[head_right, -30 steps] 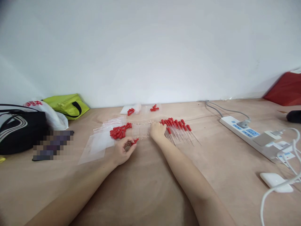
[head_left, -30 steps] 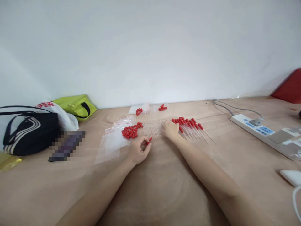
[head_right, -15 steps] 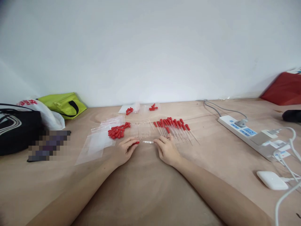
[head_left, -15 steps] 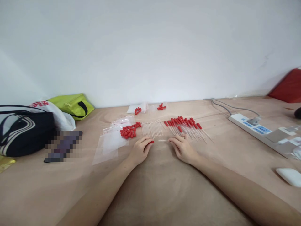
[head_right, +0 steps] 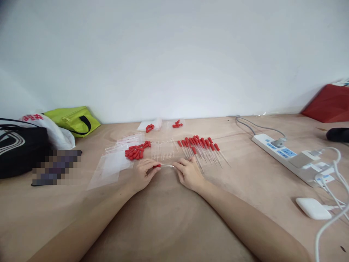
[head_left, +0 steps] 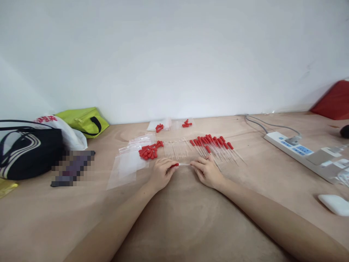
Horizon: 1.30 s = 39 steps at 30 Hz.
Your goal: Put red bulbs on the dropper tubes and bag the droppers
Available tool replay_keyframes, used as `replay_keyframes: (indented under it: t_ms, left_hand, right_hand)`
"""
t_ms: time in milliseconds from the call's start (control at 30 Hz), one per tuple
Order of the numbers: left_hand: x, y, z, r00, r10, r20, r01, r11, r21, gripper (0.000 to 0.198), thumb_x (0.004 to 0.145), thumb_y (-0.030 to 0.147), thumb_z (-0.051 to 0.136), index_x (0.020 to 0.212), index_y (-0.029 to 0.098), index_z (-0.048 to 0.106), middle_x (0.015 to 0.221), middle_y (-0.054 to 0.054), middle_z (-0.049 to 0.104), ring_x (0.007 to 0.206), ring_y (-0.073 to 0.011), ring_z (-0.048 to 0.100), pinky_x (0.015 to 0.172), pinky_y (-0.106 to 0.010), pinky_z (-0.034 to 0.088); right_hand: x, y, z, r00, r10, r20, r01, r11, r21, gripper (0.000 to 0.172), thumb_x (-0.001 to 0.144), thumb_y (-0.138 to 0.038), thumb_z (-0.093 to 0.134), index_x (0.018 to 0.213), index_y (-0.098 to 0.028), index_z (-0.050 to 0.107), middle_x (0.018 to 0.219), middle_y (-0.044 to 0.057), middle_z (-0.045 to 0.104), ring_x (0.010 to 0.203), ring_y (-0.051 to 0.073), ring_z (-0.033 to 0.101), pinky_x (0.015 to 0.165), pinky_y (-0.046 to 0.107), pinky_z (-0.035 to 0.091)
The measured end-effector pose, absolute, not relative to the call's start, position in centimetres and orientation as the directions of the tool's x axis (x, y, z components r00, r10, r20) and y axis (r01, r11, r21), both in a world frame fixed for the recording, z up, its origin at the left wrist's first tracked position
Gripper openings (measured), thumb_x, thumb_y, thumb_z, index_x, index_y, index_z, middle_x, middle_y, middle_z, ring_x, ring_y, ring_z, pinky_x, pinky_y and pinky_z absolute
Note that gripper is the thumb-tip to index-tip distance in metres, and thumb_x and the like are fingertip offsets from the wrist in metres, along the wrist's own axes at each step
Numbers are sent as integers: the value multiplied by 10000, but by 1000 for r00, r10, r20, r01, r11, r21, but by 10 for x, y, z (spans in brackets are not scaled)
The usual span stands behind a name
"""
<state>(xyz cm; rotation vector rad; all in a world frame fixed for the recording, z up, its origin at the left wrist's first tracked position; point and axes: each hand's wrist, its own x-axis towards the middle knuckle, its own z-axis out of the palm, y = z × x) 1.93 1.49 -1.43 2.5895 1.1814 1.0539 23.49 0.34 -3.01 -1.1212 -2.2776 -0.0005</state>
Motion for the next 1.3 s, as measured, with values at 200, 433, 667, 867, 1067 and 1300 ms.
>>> replay_keyframes:
  t_ms: [200, 433, 667, 867, 1067, 1300]
  left_hand:
    - [19, 14, -14, 535, 657, 531, 569, -745, 349, 198, 862, 283, 449, 837, 200, 627, 779, -27, 672, 750, -159, 592, 713, -320, 416]
    - [20, 12, -16, 622, 602, 501, 552, -791, 265, 195, 865, 286, 448, 813, 203, 617, 737, -9, 659, 721, -148, 557, 754, -325, 363]
    - [20, 11, -16, 620, 583, 526, 565, -796, 217, 181, 855, 279, 459, 778, 190, 596, 693, -2, 641, 676, -132, 549, 808, -339, 349]
    - [24, 10, -15, 635, 558, 534, 549, -813, 196, 137, 836, 240, 470, 776, 187, 581, 702, 6, 640, 679, -125, 553, 860, -352, 328]
    - [24, 10, -15, 631, 555, 542, 551, -813, 191, 117, 826, 227, 479, 783, 185, 579, 705, 4, 638, 688, -130, 552, 849, -348, 331]
    - [22, 12, -11, 648, 577, 497, 591, -793, 150, 138, 840, 244, 468, 791, 201, 590, 711, 15, 644, 727, -133, 563, 905, -371, 276]
  right_hand:
    - [240, 9, -28, -548, 694, 467, 652, 704, -283, 249, 878, -221, 388, 942, -214, 629, 813, 28, 635, 706, 108, 529, 720, 296, 222]
    - [243, 8, -23, -584, 693, 423, 667, 707, -236, 255, 872, -244, 389, 866, -205, 641, 737, 15, 625, 642, 104, 491, 694, 301, 184]
    - [236, 2, -23, -581, 668, 465, 688, 709, -158, 268, 861, -221, 375, 765, -178, 621, 666, 5, 595, 587, 98, 432, 653, 294, 167]
    - [233, 3, -24, -594, 633, 495, 668, 732, -135, 254, 846, -196, 387, 739, -161, 614, 645, 8, 585, 560, 97, 397, 644, 294, 166]
    - [227, 5, -27, -591, 616, 521, 659, 741, -127, 267, 852, -196, 379, 703, -157, 597, 639, 6, 573, 551, 94, 383, 634, 285, 162]
    - [222, 4, -21, -606, 627, 490, 690, 721, -69, 247, 846, -218, 400, 728, -164, 610, 641, 11, 577, 598, 107, 415, 646, 295, 170]
